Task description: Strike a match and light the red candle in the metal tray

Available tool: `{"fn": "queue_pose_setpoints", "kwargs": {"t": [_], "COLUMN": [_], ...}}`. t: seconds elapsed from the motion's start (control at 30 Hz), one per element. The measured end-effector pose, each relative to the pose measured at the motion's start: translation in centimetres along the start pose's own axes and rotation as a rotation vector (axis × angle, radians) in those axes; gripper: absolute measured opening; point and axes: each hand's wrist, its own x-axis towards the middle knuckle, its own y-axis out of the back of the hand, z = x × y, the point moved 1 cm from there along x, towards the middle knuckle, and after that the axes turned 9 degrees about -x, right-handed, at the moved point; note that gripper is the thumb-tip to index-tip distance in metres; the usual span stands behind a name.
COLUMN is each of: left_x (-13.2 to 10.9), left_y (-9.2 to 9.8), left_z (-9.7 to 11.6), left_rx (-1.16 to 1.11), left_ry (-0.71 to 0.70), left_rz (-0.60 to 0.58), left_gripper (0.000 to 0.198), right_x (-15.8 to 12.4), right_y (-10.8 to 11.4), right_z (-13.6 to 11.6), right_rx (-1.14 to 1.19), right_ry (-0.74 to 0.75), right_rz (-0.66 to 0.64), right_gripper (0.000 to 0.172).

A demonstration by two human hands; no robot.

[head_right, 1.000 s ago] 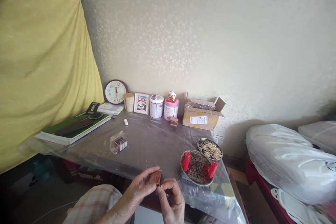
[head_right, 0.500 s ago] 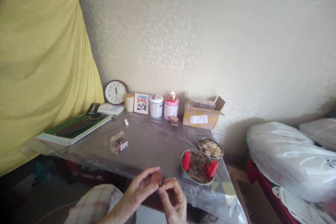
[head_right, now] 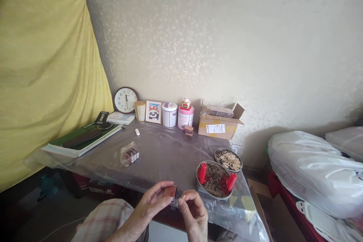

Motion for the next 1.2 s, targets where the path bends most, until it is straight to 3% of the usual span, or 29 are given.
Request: {"fn": "queue_pose_setpoints", "kwargs": {"t": [0.3,0.6,0.9,1.2], "left_x": [0.0,0.2,0.2,0.1], "left_y": [0.4,0.5,0.1,-0.3], "left_z": [-1.0,-1.4,-1.4,-0.7], "left_rx": [-0.161,-0.170,-0.203,-0.228], "left_ry": [0.040,0.010,0.019,0.047], "left_rz": [-0.135,-0.115,-0.094,-0.035], "left_gripper": [0.039,0.031,0.027,0.025], "right_x": [1.0,0.5,0.1,0.1], "right_y": [1.3,1.3,1.2,0.9], "right_z": [0.4,0.4,0.1,-1.4], "right_rx": [-0.008,-0.115,-0.531,-0.622], "right_ry": [0.056,0.121,0.469,0.618], "right_rz": [0.061,0.067,0.053,0.111], "right_gripper": [0.017,0.014,0.003,0.010]}}
